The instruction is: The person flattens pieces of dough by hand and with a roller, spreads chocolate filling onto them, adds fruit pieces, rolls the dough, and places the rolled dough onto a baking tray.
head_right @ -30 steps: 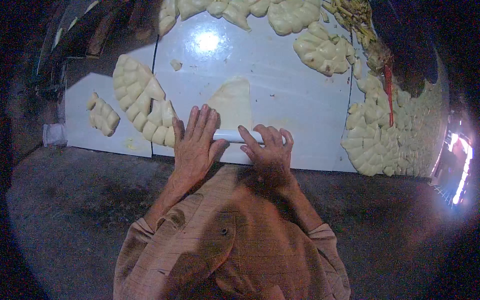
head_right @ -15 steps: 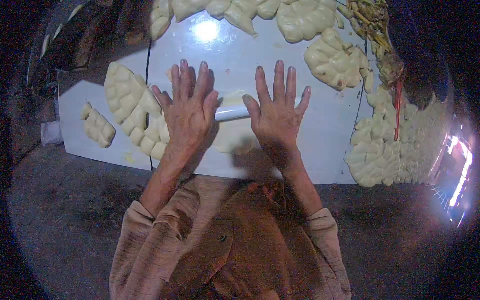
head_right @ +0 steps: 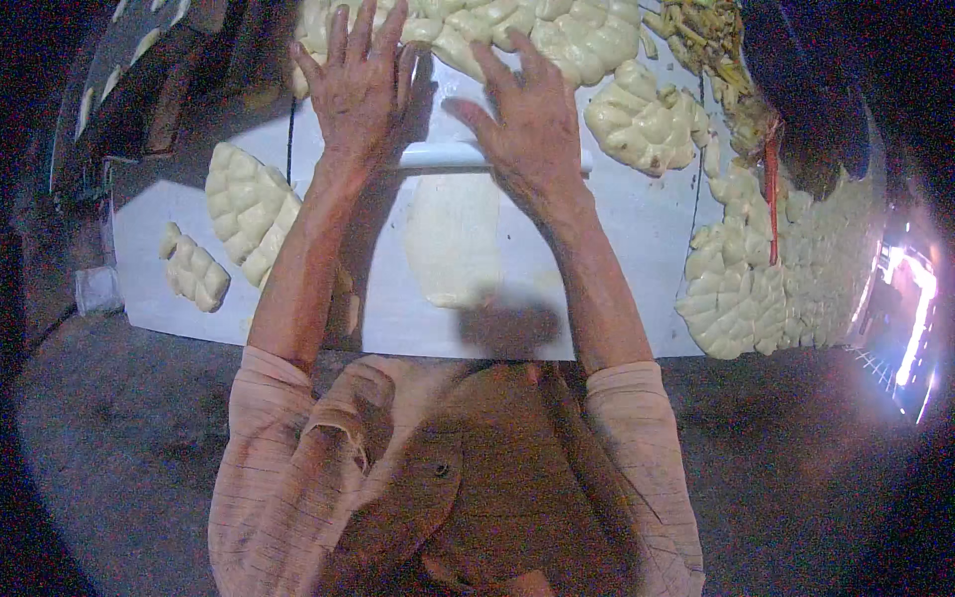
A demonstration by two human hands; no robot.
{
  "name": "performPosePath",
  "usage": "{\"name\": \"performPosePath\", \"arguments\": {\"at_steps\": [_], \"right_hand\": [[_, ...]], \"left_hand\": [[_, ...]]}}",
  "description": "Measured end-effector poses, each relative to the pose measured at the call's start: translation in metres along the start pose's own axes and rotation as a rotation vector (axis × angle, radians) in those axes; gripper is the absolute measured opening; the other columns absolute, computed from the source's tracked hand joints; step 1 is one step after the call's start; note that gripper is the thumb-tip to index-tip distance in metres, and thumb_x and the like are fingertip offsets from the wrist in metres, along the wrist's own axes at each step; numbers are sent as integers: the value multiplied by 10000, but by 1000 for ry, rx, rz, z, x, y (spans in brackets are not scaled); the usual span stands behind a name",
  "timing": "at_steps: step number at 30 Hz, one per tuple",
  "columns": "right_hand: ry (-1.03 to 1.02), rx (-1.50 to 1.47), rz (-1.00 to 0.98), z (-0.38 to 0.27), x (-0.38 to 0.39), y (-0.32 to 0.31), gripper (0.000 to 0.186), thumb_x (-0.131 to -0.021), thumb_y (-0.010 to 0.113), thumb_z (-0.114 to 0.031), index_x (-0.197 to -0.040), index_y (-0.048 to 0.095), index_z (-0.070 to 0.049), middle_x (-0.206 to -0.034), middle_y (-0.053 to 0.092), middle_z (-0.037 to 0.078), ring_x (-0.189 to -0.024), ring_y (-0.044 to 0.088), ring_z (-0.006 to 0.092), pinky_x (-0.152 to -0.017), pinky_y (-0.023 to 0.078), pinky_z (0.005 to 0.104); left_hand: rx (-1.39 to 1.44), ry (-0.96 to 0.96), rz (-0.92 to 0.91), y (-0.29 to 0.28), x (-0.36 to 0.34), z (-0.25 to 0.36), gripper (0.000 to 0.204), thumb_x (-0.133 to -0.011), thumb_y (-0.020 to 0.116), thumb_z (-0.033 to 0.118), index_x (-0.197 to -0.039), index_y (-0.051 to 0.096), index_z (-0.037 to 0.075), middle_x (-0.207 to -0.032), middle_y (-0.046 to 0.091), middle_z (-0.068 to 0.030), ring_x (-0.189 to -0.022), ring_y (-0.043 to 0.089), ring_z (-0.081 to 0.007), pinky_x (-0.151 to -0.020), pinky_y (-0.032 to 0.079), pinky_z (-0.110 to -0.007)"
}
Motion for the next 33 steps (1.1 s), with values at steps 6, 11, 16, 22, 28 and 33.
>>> {"name": "performPosePath", "arguments": {"at_steps": [6,11,16,22,28,33], "right_hand": [[-28,-137,-332,-3,60,-23,434,-907,682,-280,-1301,628,-107,-1201,648,173,-1060,620,353,-925,481,471],[122,292,-107,22,62,-45,445,-909,674,-245,-1289,609,-21,-1286,608,179,-1192,557,345,-1024,397,501],[-192,168,-283,-30,72,-16,680,-952,562,-469,-1472,445,-46,-1531,439,144,-1444,362,312,-1185,218,554],[-172,199,-392,-22,93,14,849,-935,381,-704,-1519,397,-88,-1593,366,111,-1498,286,287,-1203,77,636],[-133,171,-393,-29,85,8,784,-960,426,-650,-1501,419,-83,-1594,358,130,-1498,284,306,-1201,49,644],[-30,14,-299,-43,57,-7,464,-963,614,-318,-1320,578,-23,-1402,546,199,-1318,481,357,-1135,268,569]], "left_hand": [[249,41,89,-64,31,-1,433,-974,588,186,-1401,544,129,-1438,548,-119,-1364,476,-313,-1142,245,-632],[172,157,-305,-62,91,33,493,-979,575,274,-1431,504,88,-1467,514,-114,-1398,431,-302,-1170,182,-648],[130,180,-537,-27,115,58,648,-1000,504,418,-1529,360,73,-1594,358,-112,-1492,298,-287,-1174,102,-681],[84,90,-543,-38,126,49,788,-954,507,544,-1539,334,46,-1585,372,-142,-1491,301,-308,-1156,77,-711],[125,89,-544,-39,127,49,781,-965,522,526,-1527,339,16,-1590,346,-183,-1504,254,-351,-1156,79,-713],[260,-21,-408,-62,100,7,665,-936,624,404,-1463,444,40,-1480,483,-180,-1394,417,-335,-1123,253,-617]]}}
Point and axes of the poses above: each hand's wrist, its own x-axis away from the middle knuckle, its own y-axis out of the palm, z = x × y, the point moved 7 cm from there along -x, towards the middle knuckle
